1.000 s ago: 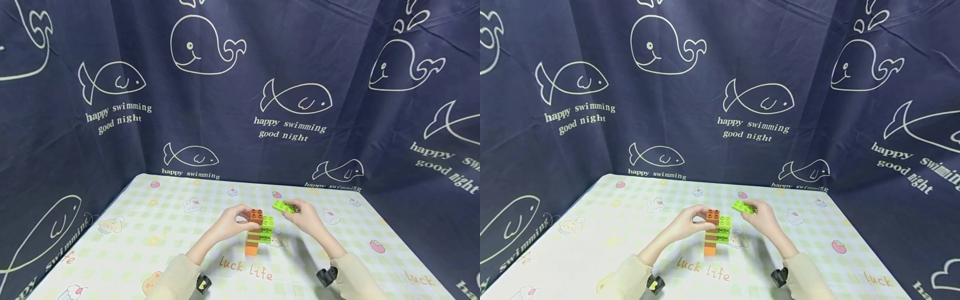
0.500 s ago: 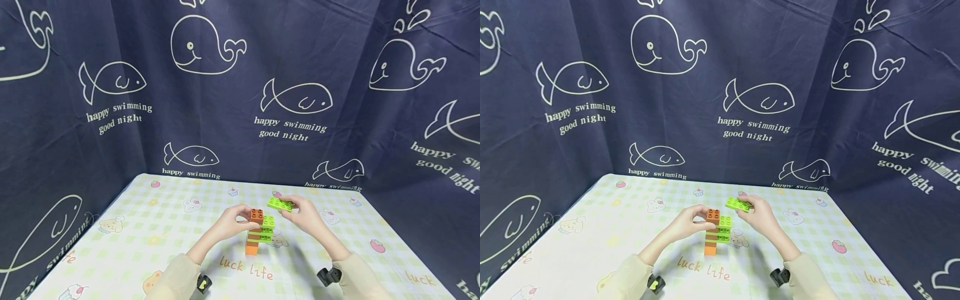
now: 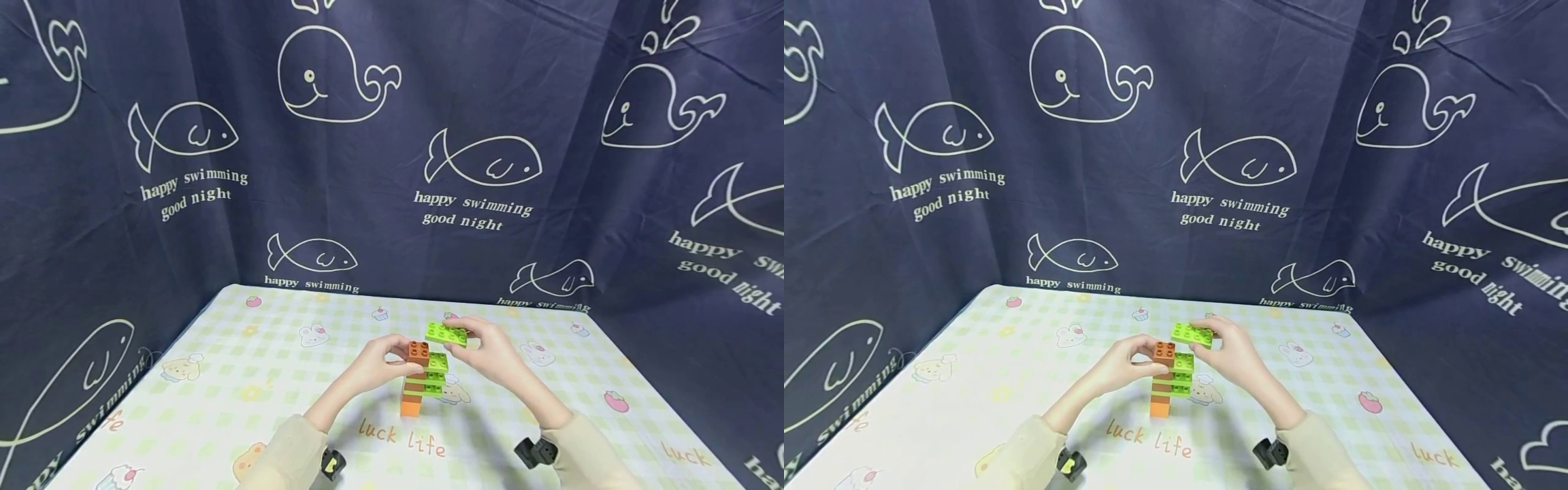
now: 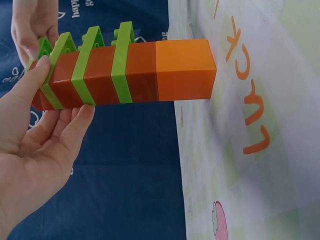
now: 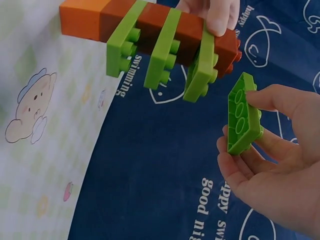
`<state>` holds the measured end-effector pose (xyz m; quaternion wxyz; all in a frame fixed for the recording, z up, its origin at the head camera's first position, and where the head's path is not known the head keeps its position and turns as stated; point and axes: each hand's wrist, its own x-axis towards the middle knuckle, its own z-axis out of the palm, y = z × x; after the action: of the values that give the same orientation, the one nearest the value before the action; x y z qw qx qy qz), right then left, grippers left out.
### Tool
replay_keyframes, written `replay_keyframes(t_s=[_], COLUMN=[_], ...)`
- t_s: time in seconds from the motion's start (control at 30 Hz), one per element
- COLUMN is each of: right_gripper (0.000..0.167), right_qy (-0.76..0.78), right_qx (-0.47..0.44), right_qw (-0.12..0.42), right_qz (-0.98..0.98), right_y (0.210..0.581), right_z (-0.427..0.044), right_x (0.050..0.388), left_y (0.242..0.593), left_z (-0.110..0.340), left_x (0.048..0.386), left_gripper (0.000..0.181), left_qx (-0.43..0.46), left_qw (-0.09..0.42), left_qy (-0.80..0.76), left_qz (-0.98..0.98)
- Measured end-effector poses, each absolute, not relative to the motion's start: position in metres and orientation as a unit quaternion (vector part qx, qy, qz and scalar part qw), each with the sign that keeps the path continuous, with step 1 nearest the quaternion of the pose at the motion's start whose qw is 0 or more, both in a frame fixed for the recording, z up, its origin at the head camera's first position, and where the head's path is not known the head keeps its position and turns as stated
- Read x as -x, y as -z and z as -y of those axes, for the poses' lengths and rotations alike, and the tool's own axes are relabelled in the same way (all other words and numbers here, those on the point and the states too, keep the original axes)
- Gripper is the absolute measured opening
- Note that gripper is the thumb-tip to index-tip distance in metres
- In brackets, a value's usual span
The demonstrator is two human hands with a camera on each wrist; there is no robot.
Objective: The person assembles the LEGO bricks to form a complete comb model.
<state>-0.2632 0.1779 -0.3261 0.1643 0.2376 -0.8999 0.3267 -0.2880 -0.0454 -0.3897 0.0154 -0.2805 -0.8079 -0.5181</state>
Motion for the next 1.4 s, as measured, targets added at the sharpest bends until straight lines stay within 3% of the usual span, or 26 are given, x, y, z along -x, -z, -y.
replay_keyframes(t_s=[0.57,1.4], right_gripper=[0.032,0.031], right_qy=[-0.324,-0.310], right_qx=[-0.312,-0.348], right_qw=[0.135,0.108], right_qz=[0.883,0.878], right_y=[0.326,0.325], right_z=[-0.169,-0.167], right_x=[0.260,0.262], left_y=[0.389,0.389], left_z=[0.045,0.045], left_x=[0.287,0.285], left_gripper=[0.027,0.027], left_qx=[0.286,0.282], left_qw=[0.018,0.020], left_qy=[0.525,0.512], left_qz=[0.802,0.811])
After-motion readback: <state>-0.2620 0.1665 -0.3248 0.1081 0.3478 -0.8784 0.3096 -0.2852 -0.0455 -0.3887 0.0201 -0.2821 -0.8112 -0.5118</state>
